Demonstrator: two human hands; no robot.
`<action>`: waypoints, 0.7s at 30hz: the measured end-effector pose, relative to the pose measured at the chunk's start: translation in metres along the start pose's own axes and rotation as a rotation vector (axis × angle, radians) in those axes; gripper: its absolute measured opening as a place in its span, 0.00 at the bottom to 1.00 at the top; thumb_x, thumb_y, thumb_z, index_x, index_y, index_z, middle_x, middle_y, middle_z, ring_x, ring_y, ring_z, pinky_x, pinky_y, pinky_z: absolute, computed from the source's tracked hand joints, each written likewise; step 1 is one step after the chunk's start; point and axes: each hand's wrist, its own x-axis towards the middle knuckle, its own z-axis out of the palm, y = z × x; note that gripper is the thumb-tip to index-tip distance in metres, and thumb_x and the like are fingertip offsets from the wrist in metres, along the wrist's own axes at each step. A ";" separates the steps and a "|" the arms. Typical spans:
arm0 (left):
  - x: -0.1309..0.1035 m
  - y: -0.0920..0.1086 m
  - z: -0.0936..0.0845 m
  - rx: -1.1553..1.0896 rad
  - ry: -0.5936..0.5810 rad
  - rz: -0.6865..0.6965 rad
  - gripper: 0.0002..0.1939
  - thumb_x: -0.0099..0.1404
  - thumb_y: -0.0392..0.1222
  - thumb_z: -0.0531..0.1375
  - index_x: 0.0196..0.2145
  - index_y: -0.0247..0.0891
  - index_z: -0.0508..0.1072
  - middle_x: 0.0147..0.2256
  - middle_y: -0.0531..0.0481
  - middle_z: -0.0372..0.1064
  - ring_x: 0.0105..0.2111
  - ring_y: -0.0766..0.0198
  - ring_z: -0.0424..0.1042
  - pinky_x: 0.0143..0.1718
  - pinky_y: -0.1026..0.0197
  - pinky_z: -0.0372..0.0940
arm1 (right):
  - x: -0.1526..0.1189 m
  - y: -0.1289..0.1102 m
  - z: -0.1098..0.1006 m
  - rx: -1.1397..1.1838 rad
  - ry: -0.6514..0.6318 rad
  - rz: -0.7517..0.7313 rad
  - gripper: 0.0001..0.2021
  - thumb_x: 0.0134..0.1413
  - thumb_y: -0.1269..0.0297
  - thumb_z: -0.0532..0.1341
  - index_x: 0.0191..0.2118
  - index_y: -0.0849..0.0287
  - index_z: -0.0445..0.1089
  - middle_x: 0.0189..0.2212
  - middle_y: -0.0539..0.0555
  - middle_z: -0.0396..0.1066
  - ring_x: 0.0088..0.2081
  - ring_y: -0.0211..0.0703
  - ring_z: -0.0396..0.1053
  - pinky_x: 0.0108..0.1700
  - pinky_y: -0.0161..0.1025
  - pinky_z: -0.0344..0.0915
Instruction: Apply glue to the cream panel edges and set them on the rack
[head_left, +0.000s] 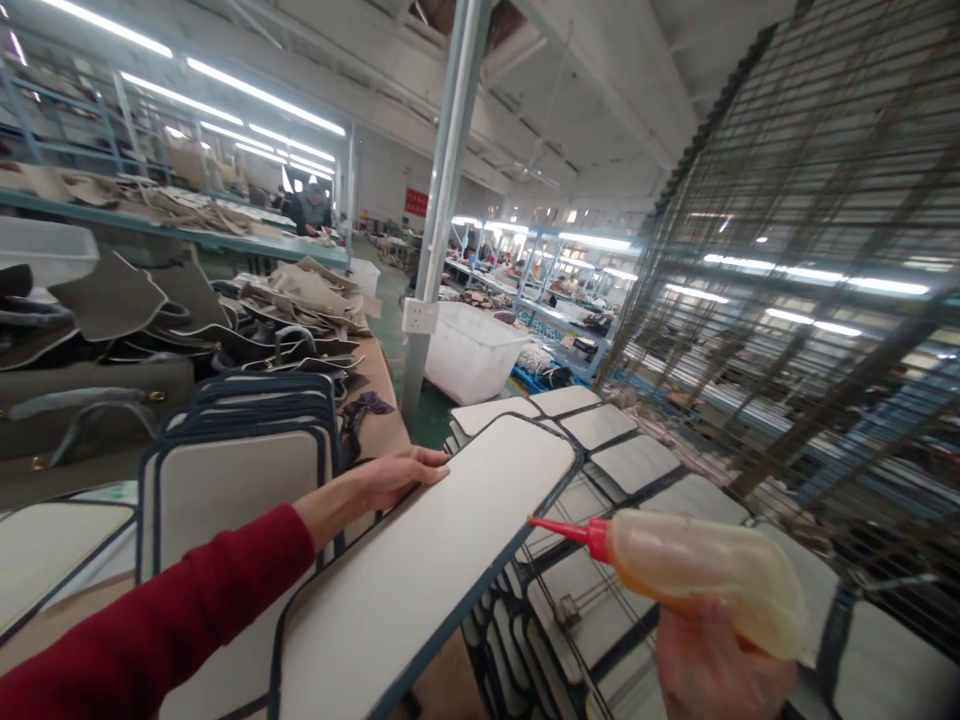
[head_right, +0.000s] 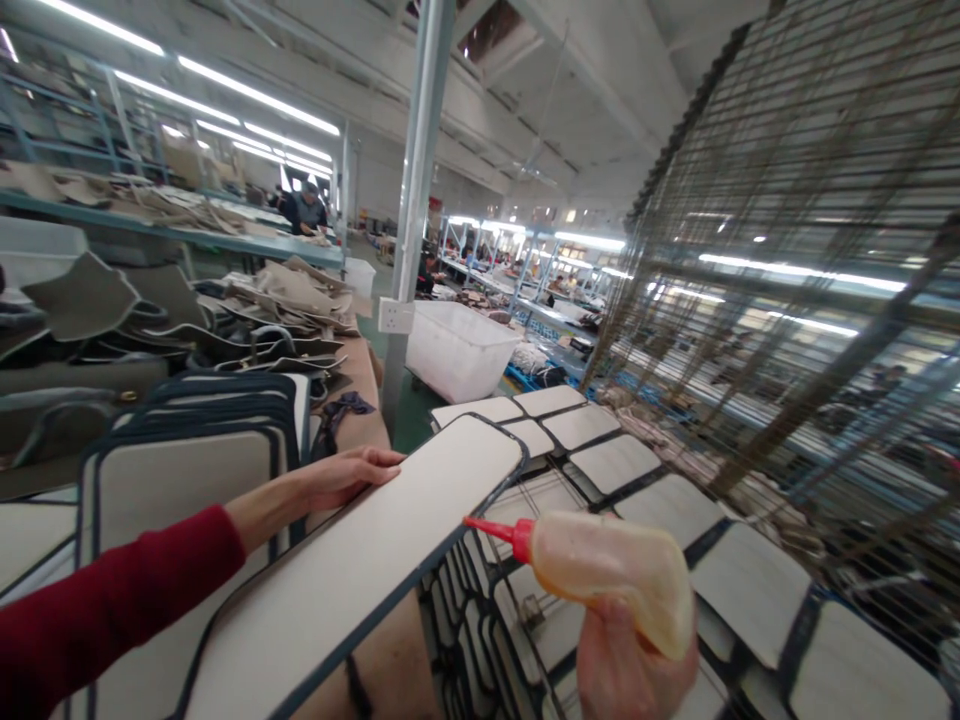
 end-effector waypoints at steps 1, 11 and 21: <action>0.000 0.000 -0.001 0.002 0.004 0.002 0.17 0.51 0.39 0.68 0.39 0.30 0.76 0.33 0.41 0.78 0.29 0.60 0.76 0.30 0.63 0.69 | -0.001 -0.001 0.002 0.001 -0.003 0.011 0.20 0.46 0.62 0.67 0.46 0.64 0.68 0.49 0.63 0.68 0.48 0.56 0.69 0.50 0.55 0.66; 0.000 0.003 0.000 -0.027 0.047 -0.008 0.20 0.47 0.40 0.70 0.39 0.28 0.76 0.31 0.42 0.78 0.28 0.60 0.76 0.31 0.63 0.69 | -0.009 -0.014 0.018 0.034 0.065 0.161 0.20 0.35 0.60 0.72 0.37 0.62 0.71 0.39 0.59 0.71 0.40 0.49 0.71 0.51 0.51 0.65; 0.001 0.008 0.005 -0.028 0.083 -0.010 0.18 0.47 0.39 0.69 0.36 0.29 0.76 0.31 0.42 0.78 0.27 0.60 0.75 0.31 0.61 0.69 | -0.011 -0.006 -0.002 -0.167 -0.111 0.081 0.28 0.45 0.52 0.67 0.48 0.66 0.65 0.44 0.68 0.70 0.45 0.60 0.70 0.45 0.55 0.69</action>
